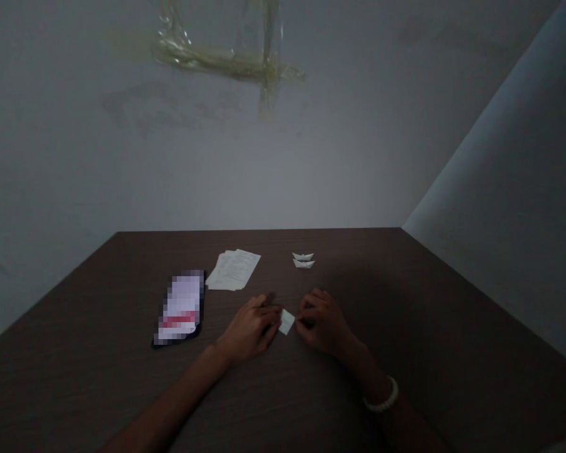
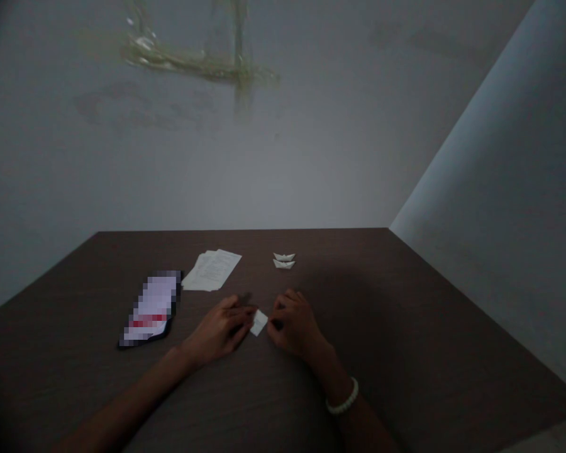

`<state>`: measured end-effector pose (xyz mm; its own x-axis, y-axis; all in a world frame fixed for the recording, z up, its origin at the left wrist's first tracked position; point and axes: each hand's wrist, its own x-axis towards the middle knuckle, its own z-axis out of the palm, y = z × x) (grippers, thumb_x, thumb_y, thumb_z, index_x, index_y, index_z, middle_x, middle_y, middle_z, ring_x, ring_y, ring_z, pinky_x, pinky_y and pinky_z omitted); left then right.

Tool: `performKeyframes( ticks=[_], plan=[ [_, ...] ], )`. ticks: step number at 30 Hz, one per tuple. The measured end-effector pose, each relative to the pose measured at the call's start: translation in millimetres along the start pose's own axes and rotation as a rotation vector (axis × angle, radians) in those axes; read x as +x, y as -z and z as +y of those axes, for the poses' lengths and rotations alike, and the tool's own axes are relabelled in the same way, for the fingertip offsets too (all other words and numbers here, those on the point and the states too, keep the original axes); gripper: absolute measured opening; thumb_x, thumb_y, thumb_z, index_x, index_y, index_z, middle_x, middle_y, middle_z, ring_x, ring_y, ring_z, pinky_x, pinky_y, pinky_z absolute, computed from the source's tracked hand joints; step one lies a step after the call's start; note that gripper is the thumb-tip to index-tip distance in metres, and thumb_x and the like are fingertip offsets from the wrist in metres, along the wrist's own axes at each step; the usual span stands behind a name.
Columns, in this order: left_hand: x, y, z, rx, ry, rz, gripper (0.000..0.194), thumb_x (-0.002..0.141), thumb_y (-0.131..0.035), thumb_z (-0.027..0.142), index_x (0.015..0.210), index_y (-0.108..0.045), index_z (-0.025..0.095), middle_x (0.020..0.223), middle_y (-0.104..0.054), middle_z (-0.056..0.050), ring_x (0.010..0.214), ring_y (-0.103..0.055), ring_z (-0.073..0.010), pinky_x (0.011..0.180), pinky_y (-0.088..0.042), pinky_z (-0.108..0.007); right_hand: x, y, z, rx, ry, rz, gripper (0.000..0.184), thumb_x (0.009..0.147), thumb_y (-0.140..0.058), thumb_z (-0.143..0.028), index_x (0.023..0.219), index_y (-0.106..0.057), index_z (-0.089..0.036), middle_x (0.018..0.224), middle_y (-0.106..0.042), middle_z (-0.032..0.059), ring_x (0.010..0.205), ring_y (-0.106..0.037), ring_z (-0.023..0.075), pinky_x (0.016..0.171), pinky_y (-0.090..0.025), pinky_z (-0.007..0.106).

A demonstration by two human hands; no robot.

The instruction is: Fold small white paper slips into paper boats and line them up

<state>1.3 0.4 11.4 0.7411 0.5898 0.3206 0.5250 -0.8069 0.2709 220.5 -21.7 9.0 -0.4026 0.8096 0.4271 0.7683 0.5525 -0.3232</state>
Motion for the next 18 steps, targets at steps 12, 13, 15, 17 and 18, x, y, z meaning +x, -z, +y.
performKeyframes(
  ticks=[12, 13, 15, 17, 18],
  plan=[
    [0.8, 1.9, -0.9, -0.082, 0.092, 0.019, 0.034, 0.089, -0.054, 0.022, 0.122, -0.054, 0.016, 0.114, -0.064, -0.01, 0.106, -0.052, -0.0268, 0.093, -0.045, -0.043, 3.0, -6.4, -4.9, 0.012, -0.087, 0.007, 0.012, 0.077, -0.074, -0.031, 0.082, -0.068, -0.022, 0.091, -0.061, 0.0034, 0.09, -0.053, 0.0201, 0.085, -0.041, 0.036],
    [1.0, 2.1, -1.0, -0.087, 0.096, 0.012, 0.033, 0.089, -0.054, 0.022, 0.121, -0.055, 0.016, 0.113, -0.064, -0.01, 0.105, -0.052, -0.0265, 0.092, -0.045, -0.042, 2.9, -7.0, -5.0, 0.014, -0.087, -0.001, 0.014, 0.076, -0.076, -0.031, 0.085, -0.068, -0.022, 0.092, -0.061, 0.0036, 0.09, -0.053, 0.0204, 0.086, -0.041, 0.037],
    [0.8, 1.6, -1.9, -0.101, 0.094, 0.011, 0.031, 0.089, -0.054, 0.021, 0.12, -0.056, 0.017, 0.109, -0.064, -0.009, 0.103, -0.053, -0.0256, 0.091, -0.046, -0.041, 2.5, -7.8, -5.1, 0.024, -0.087, -0.01, 0.017, 0.075, -0.077, -0.031, 0.086, -0.068, -0.022, 0.093, -0.061, 0.0039, 0.09, -0.053, 0.0204, 0.086, -0.042, 0.037],
    [-0.2, -0.4, -3.6, -0.114, 0.079, 0.026, 0.031, 0.089, -0.055, 0.022, 0.12, -0.056, 0.019, 0.109, -0.063, -0.008, 0.104, -0.053, -0.0249, 0.091, -0.046, -0.041, 2.2, -8.6, -5.0, 0.036, -0.09, -0.01, 0.017, 0.075, -0.077, -0.032, 0.087, -0.068, -0.022, 0.093, -0.061, 0.004, 0.09, -0.053, 0.0206, 0.086, -0.042, 0.037],
    [-0.9, -1.7, -4.8, -0.12, 0.07, 0.041, 0.031, 0.089, -0.055, 0.022, 0.121, -0.055, 0.019, 0.111, -0.063, -0.008, 0.105, -0.053, -0.0248, 0.092, -0.046, -0.041, 2.2, -9.1, -4.9, 0.043, -0.093, -0.01, 0.017, 0.075, -0.077, -0.032, 0.087, -0.068, -0.022, 0.093, -0.061, 0.004, 0.091, -0.053, 0.0207, 0.086, -0.042, 0.037]
  ],
)
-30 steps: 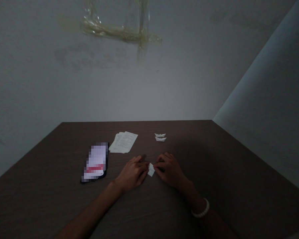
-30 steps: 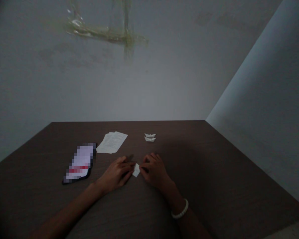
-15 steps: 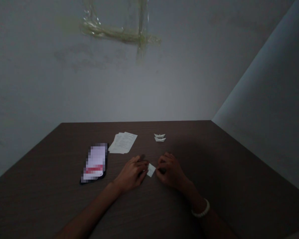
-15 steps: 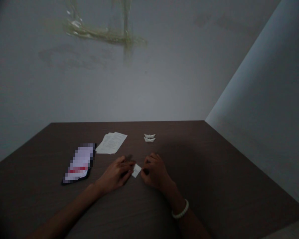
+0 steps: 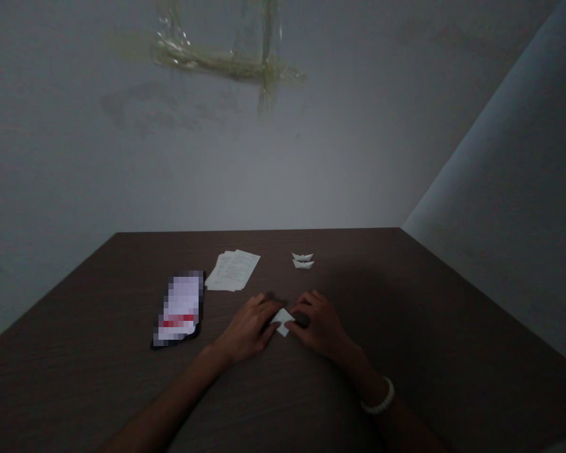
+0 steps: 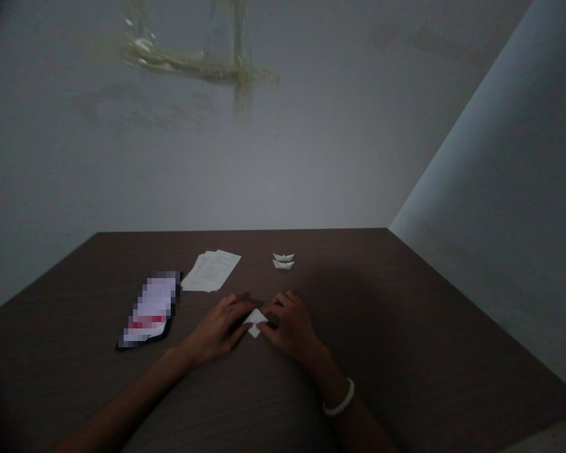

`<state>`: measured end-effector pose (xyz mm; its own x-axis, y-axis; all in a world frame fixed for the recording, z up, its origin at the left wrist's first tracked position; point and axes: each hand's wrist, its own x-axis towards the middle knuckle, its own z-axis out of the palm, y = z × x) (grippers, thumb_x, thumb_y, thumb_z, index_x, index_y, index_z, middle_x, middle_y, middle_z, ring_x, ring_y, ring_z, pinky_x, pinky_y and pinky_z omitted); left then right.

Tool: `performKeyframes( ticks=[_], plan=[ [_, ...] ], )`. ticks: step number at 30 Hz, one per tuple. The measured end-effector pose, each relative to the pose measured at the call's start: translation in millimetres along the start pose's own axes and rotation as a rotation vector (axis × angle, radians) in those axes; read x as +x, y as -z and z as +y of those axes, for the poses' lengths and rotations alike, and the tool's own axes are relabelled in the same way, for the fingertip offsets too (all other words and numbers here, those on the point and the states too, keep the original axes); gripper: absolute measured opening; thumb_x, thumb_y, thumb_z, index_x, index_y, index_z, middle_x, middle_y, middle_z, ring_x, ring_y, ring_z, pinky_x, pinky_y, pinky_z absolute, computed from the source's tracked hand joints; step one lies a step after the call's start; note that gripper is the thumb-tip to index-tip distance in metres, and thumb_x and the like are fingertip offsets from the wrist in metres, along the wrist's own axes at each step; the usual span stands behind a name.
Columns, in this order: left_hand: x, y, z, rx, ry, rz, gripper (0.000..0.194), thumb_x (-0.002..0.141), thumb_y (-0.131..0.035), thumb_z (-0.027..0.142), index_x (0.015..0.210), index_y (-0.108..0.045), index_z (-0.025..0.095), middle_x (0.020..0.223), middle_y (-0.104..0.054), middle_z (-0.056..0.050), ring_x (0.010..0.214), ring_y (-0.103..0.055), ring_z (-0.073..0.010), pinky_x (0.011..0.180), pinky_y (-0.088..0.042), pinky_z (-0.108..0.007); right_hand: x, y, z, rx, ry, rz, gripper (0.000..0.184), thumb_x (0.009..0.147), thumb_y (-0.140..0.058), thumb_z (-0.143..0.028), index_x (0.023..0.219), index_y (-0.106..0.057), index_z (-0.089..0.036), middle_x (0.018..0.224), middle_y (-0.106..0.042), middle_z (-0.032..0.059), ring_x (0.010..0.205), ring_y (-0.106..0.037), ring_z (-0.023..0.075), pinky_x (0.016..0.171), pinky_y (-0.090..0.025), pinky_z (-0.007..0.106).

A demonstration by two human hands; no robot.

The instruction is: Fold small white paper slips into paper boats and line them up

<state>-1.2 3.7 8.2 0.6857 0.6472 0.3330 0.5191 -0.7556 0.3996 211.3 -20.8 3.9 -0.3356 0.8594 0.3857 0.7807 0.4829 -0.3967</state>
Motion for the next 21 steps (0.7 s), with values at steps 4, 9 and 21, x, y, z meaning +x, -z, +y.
performKeyframes(
  ticks=[4, 9, 21],
  plan=[
    [-4.0, -5.2, -6.0, -0.025, -0.032, 0.046, 0.039, 0.091, -0.054, 0.024, 0.13, -0.048, 0.019, 0.122, -0.059, -0.01, 0.113, -0.051, -0.0249, 0.098, -0.044, -0.043, 0.7, -2.7, 1.3, 0.031, -0.009, 0.0, 0.017, 0.075, -0.077, -0.03, 0.087, -0.069, -0.021, 0.093, -0.062, 0.0037, 0.09, -0.054, 0.0204, 0.087, -0.041, 0.037],
    [-8.7, -9.9, -10.8, -0.03, 0.003, 0.022, 0.048, 0.091, -0.055, 0.023, 0.136, -0.041, 0.021, 0.134, -0.053, -0.011, 0.122, -0.048, -0.0266, 0.106, -0.038, -0.05, 2.2, -4.5, 2.7, 0.077, -0.017, 0.01, 0.018, 0.073, -0.08, -0.027, 0.084, -0.068, -0.02, 0.091, -0.063, 0.0034, 0.089, -0.054, 0.02, 0.083, -0.042, 0.035],
    [-0.1, -2.4, -4.3, -0.034, -0.008, 0.016, 0.008, 0.088, -0.056, 0.019, 0.094, -0.062, 0.018, 0.092, -0.063, -0.006, 0.09, -0.055, -0.0221, 0.083, -0.046, -0.037, 2.2, -2.9, 2.2, 0.096, 0.016, 0.006, 0.015, 0.074, -0.078, -0.023, 0.081, -0.065, -0.02, 0.087, -0.063, 0.0023, 0.086, -0.055, 0.0188, 0.081, -0.041, 0.033]
  ],
)
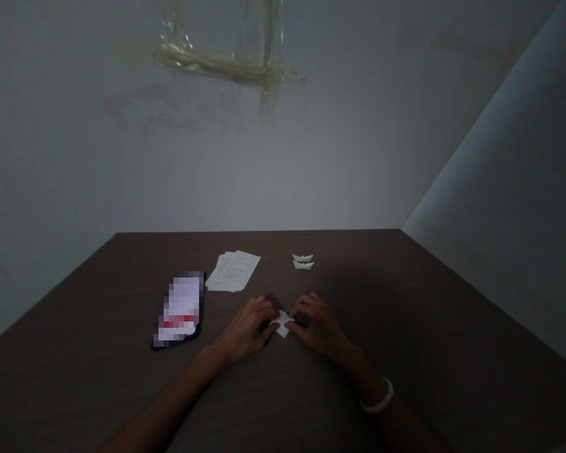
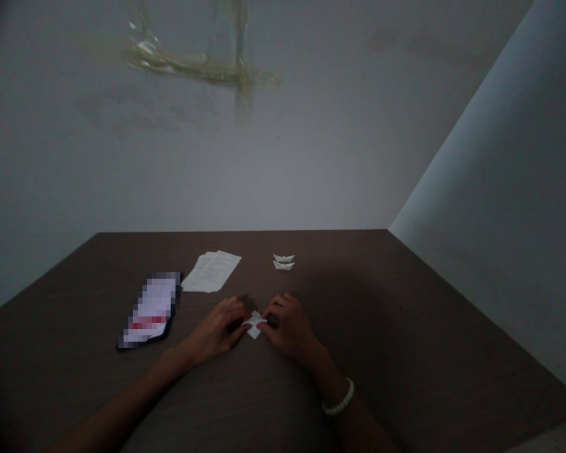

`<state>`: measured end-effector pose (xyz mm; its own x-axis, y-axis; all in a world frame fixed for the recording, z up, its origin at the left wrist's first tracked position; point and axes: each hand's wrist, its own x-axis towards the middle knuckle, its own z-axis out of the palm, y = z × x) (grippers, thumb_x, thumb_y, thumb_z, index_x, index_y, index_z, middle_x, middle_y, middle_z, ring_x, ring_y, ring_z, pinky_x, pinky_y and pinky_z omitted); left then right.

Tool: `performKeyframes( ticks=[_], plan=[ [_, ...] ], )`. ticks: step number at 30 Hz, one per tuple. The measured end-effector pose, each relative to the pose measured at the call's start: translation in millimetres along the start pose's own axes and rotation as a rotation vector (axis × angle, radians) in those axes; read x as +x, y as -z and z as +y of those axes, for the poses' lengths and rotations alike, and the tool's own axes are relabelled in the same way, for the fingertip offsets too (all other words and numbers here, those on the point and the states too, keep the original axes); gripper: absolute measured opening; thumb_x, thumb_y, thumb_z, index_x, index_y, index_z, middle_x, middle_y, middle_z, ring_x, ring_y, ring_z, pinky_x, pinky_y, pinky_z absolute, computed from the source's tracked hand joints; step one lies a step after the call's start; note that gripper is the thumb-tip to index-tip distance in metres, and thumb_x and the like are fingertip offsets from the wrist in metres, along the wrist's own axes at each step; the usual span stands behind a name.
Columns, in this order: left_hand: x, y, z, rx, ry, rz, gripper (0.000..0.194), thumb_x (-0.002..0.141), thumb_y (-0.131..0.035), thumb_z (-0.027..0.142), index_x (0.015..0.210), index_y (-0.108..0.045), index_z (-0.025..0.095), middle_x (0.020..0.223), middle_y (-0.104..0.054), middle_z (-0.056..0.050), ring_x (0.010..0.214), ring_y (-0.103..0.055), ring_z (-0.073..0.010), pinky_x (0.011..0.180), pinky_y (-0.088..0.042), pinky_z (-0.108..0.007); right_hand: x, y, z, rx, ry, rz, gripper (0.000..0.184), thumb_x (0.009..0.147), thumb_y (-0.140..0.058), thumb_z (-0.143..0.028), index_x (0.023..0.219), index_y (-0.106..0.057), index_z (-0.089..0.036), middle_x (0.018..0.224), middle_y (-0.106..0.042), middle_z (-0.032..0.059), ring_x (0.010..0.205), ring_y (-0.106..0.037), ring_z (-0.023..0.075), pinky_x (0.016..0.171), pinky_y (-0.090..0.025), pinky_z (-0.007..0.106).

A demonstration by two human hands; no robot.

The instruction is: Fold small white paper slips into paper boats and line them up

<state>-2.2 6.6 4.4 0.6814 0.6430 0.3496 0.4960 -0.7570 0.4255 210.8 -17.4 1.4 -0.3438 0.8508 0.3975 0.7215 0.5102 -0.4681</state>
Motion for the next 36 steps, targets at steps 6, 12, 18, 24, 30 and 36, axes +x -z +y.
performKeyframes(
  ticks=[6, 12, 18, 24, 30, 36],
  plan=[
    [-1.7, -2.0, -2.2, 0.002, 0.003, 0.0, 0.007, 0.089, -0.055, 0.019, 0.092, -0.062, 0.018, 0.09, -0.063, -0.005, 0.091, -0.055, -0.0221, 0.085, -0.044, -0.038, -0.5, 2.6, 6.0, 0.019, 0.046, -0.051, 0.005, 0.08, -0.071, -0.018, 0.081, -0.067, -0.02, 0.089, -0.064, 0.002, 0.087, -0.056, 0.0171, 0.083, -0.042, 0.032],
    [-2.6, -3.1, -3.6, -0.024, -0.004, 0.055, 0.007, 0.088, -0.056, 0.022, 0.088, -0.062, 0.017, 0.092, -0.064, -0.007, 0.09, -0.056, -0.0214, 0.082, -0.047, -0.036, 0.0, 3.1, 9.5, 0.003, 0.074, -0.077, 0.004, 0.082, -0.069, -0.016, 0.082, -0.068, -0.02, 0.089, -0.065, 0.0026, 0.088, -0.056, 0.0171, 0.082, -0.043, 0.032],
    [-1.5, -3.6, -8.1, -0.106, 0.005, 0.073, 0.012, 0.088, -0.056, 0.02, 0.078, -0.061, 0.017, 0.084, -0.063, -0.006, 0.086, -0.057, -0.0196, 0.08, -0.048, -0.034, -0.1, 2.4, 8.1, -0.017, 0.07, -0.07, 0.005, 0.084, -0.066, -0.015, 0.081, -0.066, -0.019, 0.089, -0.063, 0.0035, 0.087, -0.055, 0.0177, 0.08, -0.043, 0.032],
    [-0.4, -2.8, -10.4, -0.126, -0.033, 0.049, 0.014, 0.09, -0.053, 0.016, 0.083, -0.065, 0.017, 0.085, -0.065, -0.005, 0.084, -0.057, -0.0182, 0.078, -0.047, -0.032, -0.4, 3.7, 7.0, -0.056, 0.107, -0.075, 0.005, 0.087, -0.063, -0.017, 0.084, -0.066, -0.019, 0.09, -0.063, 0.0038, 0.088, -0.053, 0.0183, 0.079, -0.043, 0.031],
    [-1.0, 0.7, -6.4, -0.016, -0.105, 0.029, 0.021, 0.093, -0.047, 0.014, 0.086, -0.067, 0.017, 0.082, -0.063, -0.006, 0.082, -0.055, -0.0187, 0.075, -0.046, -0.031, -0.8, 7.9, 4.1, -0.089, 0.158, -0.109, 0.009, 0.09, -0.059, -0.017, 0.087, -0.067, -0.019, 0.089, -0.064, 0.004, 0.088, -0.053, 0.018, 0.08, -0.044, 0.03],
    [-4.0, 2.5, 4.0, 0.049, -0.139, -0.014, 0.023, 0.092, -0.053, 0.022, 0.112, -0.06, 0.015, 0.104, -0.062, -0.01, 0.098, -0.055, -0.0227, 0.086, -0.049, -0.036, -1.4, 6.8, 3.5, -0.133, 0.166, -0.079, 0.01, 0.089, -0.058, -0.016, 0.083, -0.066, -0.019, 0.085, -0.065, 0.0039, 0.086, -0.054, 0.0182, 0.08, -0.044, 0.03]
  ],
)
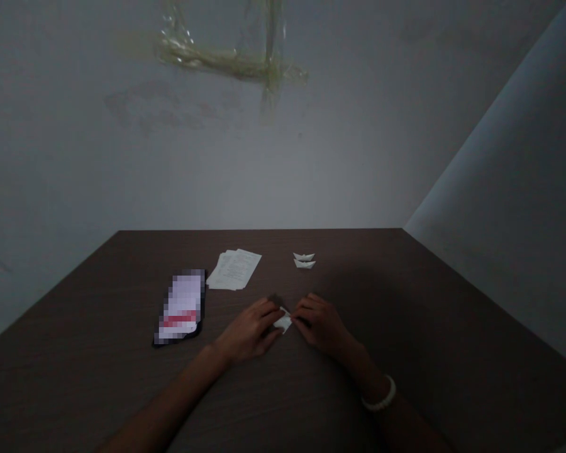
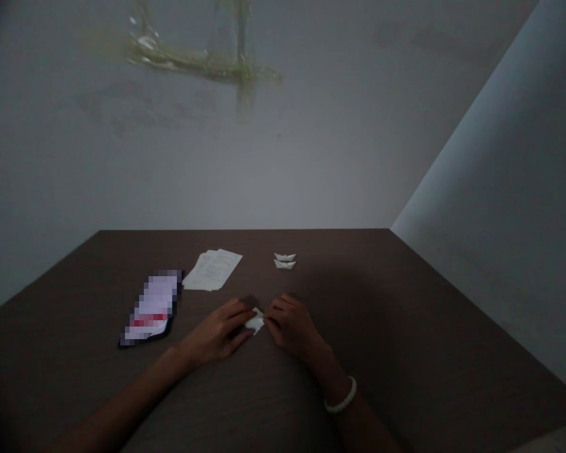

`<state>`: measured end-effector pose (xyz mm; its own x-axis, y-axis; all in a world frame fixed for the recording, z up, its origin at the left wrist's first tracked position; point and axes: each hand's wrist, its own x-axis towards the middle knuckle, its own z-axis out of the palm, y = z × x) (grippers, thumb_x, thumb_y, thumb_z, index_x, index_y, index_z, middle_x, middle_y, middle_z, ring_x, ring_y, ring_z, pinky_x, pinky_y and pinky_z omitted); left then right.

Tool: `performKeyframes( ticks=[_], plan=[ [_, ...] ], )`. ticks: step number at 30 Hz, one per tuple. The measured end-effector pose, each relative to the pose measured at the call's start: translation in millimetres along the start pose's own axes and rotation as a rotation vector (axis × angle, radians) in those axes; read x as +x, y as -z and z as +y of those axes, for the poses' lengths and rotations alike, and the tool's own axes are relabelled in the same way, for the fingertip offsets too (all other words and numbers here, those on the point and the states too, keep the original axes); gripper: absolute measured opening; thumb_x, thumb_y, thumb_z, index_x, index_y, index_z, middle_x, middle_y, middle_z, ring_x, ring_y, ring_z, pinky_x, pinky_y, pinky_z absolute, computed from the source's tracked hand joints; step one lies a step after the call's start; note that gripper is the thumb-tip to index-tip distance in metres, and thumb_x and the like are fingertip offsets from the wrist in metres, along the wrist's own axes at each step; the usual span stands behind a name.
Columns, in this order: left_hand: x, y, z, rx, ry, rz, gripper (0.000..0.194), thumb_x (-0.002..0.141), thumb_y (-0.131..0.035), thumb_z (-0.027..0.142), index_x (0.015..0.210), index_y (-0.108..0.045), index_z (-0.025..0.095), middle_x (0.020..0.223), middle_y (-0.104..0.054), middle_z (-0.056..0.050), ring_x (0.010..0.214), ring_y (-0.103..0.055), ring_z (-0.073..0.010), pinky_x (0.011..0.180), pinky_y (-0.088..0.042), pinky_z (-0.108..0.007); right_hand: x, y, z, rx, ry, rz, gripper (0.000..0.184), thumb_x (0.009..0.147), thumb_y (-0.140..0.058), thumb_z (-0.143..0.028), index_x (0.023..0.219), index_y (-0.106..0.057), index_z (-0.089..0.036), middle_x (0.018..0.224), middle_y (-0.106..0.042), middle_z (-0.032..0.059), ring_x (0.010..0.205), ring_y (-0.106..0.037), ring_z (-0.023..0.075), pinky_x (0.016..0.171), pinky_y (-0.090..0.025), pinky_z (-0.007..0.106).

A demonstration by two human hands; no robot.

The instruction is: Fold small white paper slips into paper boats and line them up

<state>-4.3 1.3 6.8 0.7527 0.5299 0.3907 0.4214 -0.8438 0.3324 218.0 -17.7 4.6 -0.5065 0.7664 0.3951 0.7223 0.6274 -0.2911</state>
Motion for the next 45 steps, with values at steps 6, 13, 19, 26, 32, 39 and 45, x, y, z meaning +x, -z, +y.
performKeyframes(
  ticks=[6, 13, 19, 26, 32, 39, 45],
  plan=[
    [-0.8, -2.6, 1.7, 0.004, -0.011, -0.008, 0.031, 0.089, -0.06, 0.029, 0.117, -0.057, 0.016, 0.111, -0.06, -0.011, 0.106, -0.054, -0.0252, 0.093, -0.049, -0.04, 0.6, -4.4, 1.4, -0.037, 0.003, 0.023, 0.009, 0.087, -0.06, -0.017, 0.08, -0.065, -0.019, 0.083, -0.065, 0.0031, 0.083, -0.054, 0.0178, 0.075, -0.043, 0.029],
    [0.3, -5.8, -1.4, 0.005, -0.017, -0.015, 0.016, 0.092, -0.055, 0.026, 0.102, -0.063, 0.016, 0.1, -0.062, -0.009, 0.099, -0.056, -0.0229, 0.087, -0.05, -0.037, 0.0, -5.1, 5.6, -0.01, -0.011, 0.016, 0.008, 0.088, -0.061, -0.02, 0.083, -0.067, -0.019, 0.084, -0.065, 0.0037, 0.084, -0.054, 0.0181, 0.077, -0.044, 0.03],
    [1.5, -3.1, 0.1, 0.011, -0.049, -0.036, 0.015, 0.094, -0.053, 0.023, 0.098, -0.065, 0.015, 0.099, -0.063, -0.008, 0.096, -0.057, -0.0214, 0.084, -0.051, -0.034, -0.7, -5.1, 6.8, 0.095, -0.036, 0.01, 0.011, 0.087, -0.06, -0.015, 0.088, -0.07, -0.021, 0.087, -0.064, 0.0034, 0.086, -0.054, 0.017, 0.076, -0.045, 0.028],
    [1.4, -3.5, 2.5, 0.063, -0.094, -0.014, 0.016, 0.095, -0.052, 0.023, 0.097, -0.066, 0.015, 0.101, -0.067, -0.007, 0.105, -0.058, -0.0236, 0.094, -0.049, -0.039, -2.9, -5.2, 7.2, 0.17, -0.047, 0.035, 0.019, 0.079, -0.064, -0.011, 0.091, -0.072, -0.023, 0.088, -0.062, 0.0027, 0.084, -0.055, 0.0163, 0.078, -0.044, 0.029],
    [1.6, -4.7, 3.9, 0.08, -0.123, -0.007, 0.02, 0.096, -0.048, 0.021, 0.094, -0.068, 0.016, 0.099, -0.069, -0.007, 0.101, -0.061, -0.021, 0.094, -0.051, -0.037, -1.4, -1.8, 4.0, 0.137, -0.057, 0.04, 0.016, 0.077, -0.066, -0.012, 0.087, -0.073, -0.023, 0.086, -0.062, 0.0028, 0.082, -0.054, 0.0167, 0.075, -0.043, 0.029],
    [-1.2, -9.9, 1.9, 0.128, -0.127, 0.001, 0.025, 0.098, -0.044, 0.021, 0.096, -0.069, 0.015, 0.099, -0.071, -0.007, 0.101, -0.062, -0.0207, 0.093, -0.052, -0.035, 1.6, -10.6, 3.5, 0.17, -0.149, 0.1, 0.011, 0.083, -0.068, -0.023, 0.073, -0.07, -0.021, 0.08, -0.063, 0.0015, 0.077, -0.055, 0.0149, 0.075, -0.042, 0.029],
    [1.1, -5.2, 5.0, 0.079, -0.115, -0.023, 0.023, 0.097, -0.046, 0.019, 0.1, -0.069, 0.016, 0.102, -0.071, -0.005, 0.101, -0.063, -0.0194, 0.097, -0.05, -0.035, 1.5, -11.9, 3.4, 0.199, -0.2, 0.098, 0.008, 0.078, -0.074, -0.021, 0.071, -0.07, -0.022, 0.08, -0.063, 0.0005, 0.078, -0.056, 0.0151, 0.074, -0.041, 0.029]
  ],
)
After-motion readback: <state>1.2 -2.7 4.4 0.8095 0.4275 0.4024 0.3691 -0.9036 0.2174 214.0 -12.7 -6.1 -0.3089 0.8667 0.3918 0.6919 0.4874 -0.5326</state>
